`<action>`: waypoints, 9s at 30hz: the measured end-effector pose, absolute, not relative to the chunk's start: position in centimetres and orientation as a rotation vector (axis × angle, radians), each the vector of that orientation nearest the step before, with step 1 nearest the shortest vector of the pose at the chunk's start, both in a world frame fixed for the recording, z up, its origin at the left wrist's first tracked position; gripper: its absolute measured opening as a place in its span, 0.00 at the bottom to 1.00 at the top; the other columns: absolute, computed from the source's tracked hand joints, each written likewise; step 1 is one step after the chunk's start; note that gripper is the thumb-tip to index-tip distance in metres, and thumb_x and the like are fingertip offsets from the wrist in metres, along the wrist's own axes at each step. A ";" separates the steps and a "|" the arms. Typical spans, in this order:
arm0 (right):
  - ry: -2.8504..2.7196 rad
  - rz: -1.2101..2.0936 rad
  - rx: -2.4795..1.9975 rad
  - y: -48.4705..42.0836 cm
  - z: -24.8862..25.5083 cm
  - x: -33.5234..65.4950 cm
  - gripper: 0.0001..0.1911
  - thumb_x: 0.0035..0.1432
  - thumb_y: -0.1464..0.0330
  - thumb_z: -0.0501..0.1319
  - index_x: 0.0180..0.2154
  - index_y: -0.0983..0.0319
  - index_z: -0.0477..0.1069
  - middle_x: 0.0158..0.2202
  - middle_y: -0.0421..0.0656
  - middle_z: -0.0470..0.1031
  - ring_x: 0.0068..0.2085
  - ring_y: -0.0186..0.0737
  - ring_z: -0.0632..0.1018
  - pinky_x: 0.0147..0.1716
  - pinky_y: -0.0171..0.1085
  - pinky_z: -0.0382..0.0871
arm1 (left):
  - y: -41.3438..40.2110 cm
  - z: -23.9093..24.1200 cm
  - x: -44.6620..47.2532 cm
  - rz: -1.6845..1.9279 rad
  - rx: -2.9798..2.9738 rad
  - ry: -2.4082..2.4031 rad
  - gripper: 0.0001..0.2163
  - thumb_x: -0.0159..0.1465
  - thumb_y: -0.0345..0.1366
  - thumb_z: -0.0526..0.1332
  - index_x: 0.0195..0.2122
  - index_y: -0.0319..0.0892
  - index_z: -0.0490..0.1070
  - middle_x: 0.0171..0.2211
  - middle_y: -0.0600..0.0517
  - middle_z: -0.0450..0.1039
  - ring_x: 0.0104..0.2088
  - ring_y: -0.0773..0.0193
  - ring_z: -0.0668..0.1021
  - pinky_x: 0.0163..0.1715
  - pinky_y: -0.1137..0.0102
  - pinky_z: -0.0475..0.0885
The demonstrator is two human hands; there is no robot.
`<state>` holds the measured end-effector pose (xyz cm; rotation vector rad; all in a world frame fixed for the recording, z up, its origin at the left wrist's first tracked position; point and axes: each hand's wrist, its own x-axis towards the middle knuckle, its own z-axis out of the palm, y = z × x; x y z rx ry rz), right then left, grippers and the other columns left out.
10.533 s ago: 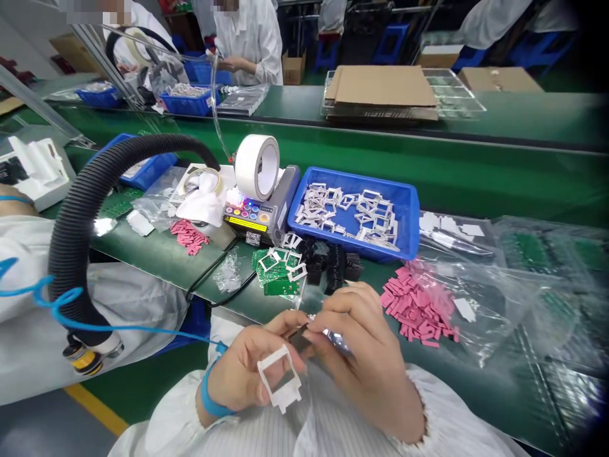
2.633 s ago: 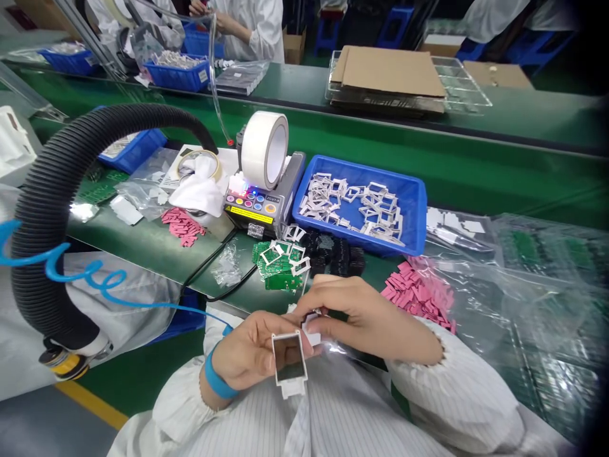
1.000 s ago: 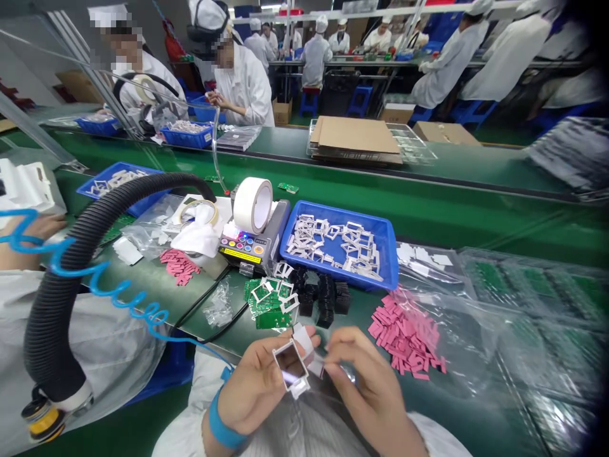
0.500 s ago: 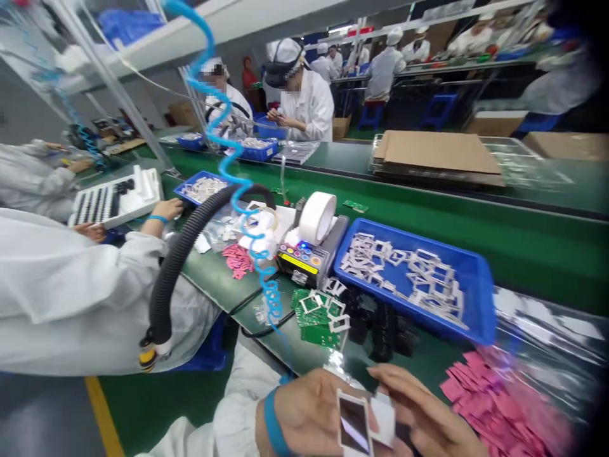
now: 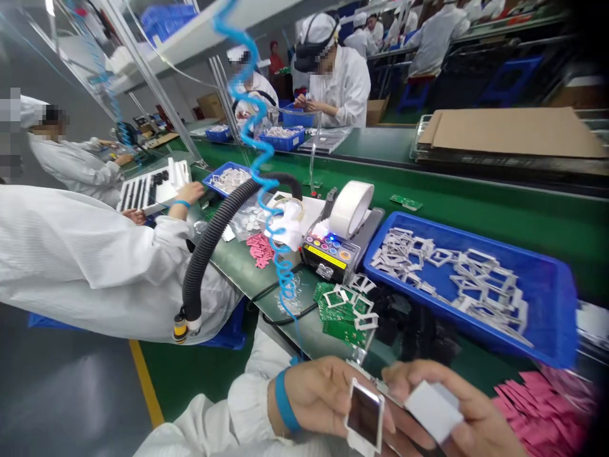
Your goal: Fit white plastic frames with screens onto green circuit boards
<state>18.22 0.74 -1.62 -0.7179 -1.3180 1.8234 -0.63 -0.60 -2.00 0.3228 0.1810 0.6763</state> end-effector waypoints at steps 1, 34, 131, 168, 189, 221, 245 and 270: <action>-1.389 1.704 -0.733 1.0 -0.7 18.4 0.19 0.57 0.51 0.56 0.44 0.54 0.71 0.35 0.46 0.74 0.37 0.44 0.77 0.33 0.38 0.75 | -0.7 -2.0 -0.9 0.674 0.333 0.191 0.21 0.39 0.43 0.70 0.30 0.32 0.78 0.30 0.41 0.78 0.33 0.51 0.79 0.39 0.56 0.68; -2.007 0.298 -1.686 1.5 -1.2 25.9 0.17 0.63 0.60 0.52 0.30 0.59 0.74 0.31 0.43 0.78 0.34 0.40 0.76 0.35 0.40 0.67 | -1.4 -2.0 -0.7 0.709 0.394 0.246 0.17 0.58 0.41 0.62 0.46 0.36 0.74 0.32 0.46 0.78 0.33 0.63 0.76 0.42 0.63 0.69; -0.748 1.943 -1.205 7.5 0.4 7.1 0.11 0.49 0.64 0.64 0.35 0.62 0.71 0.24 0.35 0.65 0.21 0.27 0.65 0.23 0.31 0.63 | -6.7 -7.6 -16.1 1.567 -0.141 1.243 0.13 0.64 0.26 0.53 0.45 0.36 0.74 0.37 0.43 0.80 0.40 0.60 0.81 0.52 0.58 0.71; -1.750 1.051 -1.087 0.3 4.3 10.2 0.07 0.55 0.69 0.60 0.25 0.59 0.69 0.53 0.47 0.65 0.53 0.51 0.69 0.46 0.47 0.68 | -1.5 0.2 -2.8 1.219 0.222 0.592 0.13 0.52 0.40 0.68 0.38 0.41 0.77 0.36 0.50 0.80 0.37 0.63 0.80 0.44 0.68 0.72; -1.916 0.461 -1.309 2.2 2.6 10.3 0.03 0.57 0.70 0.57 0.30 0.58 0.65 0.43 0.46 0.72 0.47 0.48 0.72 0.49 0.54 0.58 | -1.0 -0.2 -1.6 1.252 0.201 0.747 0.14 0.53 0.38 0.68 0.40 0.42 0.76 0.39 0.52 0.79 0.41 0.65 0.78 0.47 0.71 0.70; -2.708 0.343 -1.541 5.0 -3.4 11.1 0.02 0.55 0.73 0.62 0.32 0.67 0.72 0.34 0.49 0.74 0.35 0.46 0.75 0.27 0.38 0.57 | -1.1 -3.2 -9.5 1.252 0.397 0.944 0.15 0.44 0.34 0.73 0.34 0.40 0.77 0.35 0.48 0.79 0.22 0.76 0.71 0.21 0.82 0.67; -1.543 1.075 -0.625 1.3 2.5 15.4 0.06 0.62 0.69 0.57 0.41 0.58 0.72 0.33 0.42 0.79 0.27 0.30 0.78 0.24 0.28 0.71 | -0.4 -0.4 -1.8 0.889 0.296 0.576 0.22 0.45 0.45 0.71 0.40 0.43 0.76 0.30 0.51 0.78 0.29 0.67 0.78 0.30 0.75 0.72; -1.965 1.025 -0.410 4.3 3.7 15.9 0.06 0.60 0.71 0.59 0.39 0.62 0.74 0.41 0.48 0.78 0.39 0.35 0.78 0.39 0.38 0.73 | -1.4 0.2 -2.3 0.723 0.379 0.512 0.20 0.44 0.48 0.70 0.32 0.37 0.79 0.29 0.47 0.80 0.24 0.63 0.80 0.24 0.73 0.74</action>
